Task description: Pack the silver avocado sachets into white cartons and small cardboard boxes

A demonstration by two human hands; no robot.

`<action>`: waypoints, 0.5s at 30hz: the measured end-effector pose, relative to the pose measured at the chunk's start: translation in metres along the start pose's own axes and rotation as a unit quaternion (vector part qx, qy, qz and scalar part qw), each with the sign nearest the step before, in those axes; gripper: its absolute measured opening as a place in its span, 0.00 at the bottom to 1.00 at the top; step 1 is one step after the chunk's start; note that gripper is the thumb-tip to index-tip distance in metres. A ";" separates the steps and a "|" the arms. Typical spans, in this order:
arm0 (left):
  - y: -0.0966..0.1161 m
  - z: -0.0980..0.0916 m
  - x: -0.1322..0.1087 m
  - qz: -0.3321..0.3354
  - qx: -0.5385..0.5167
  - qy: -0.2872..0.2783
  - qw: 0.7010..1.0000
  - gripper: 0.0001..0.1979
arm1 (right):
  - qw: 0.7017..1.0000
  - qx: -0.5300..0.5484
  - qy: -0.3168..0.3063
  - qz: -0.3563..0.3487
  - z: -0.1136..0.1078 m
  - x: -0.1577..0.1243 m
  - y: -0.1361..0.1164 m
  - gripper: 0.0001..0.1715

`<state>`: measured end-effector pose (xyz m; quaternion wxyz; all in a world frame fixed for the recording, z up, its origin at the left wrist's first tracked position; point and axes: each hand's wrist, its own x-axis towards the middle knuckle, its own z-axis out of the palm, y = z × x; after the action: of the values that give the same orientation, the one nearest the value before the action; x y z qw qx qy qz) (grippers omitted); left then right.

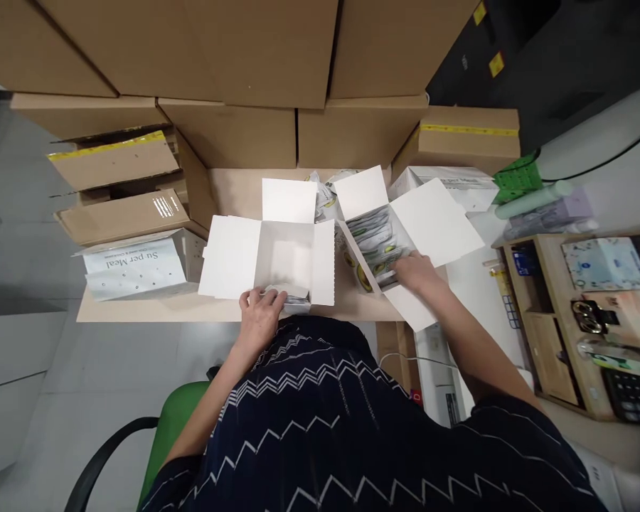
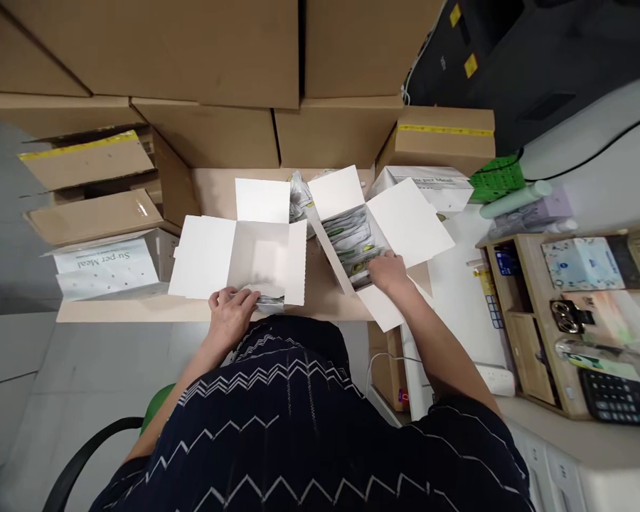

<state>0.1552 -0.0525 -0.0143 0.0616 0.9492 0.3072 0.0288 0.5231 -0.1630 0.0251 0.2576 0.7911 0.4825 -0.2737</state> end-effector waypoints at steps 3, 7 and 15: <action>-0.003 0.002 0.002 0.036 -0.007 -0.002 0.999 0.16 | 0.999 -0.026 0.017 -0.010 -0.013 -0.011 0.002 0.16; -0.010 0.009 0.003 0.090 -0.027 -0.005 0.996 0.17 | 0.992 0.006 0.124 -0.008 -0.056 -0.070 0.021 0.18; -0.005 0.016 0.004 0.107 -0.071 -0.025 0.991 0.23 | 0.897 0.201 0.318 -0.233 -0.109 -0.090 -0.038 0.21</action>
<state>0.1567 -0.0477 -0.0306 0.1326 0.9704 0.1991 0.0337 0.4738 -0.1306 0.1596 -0.1453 0.7358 0.6441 -0.1505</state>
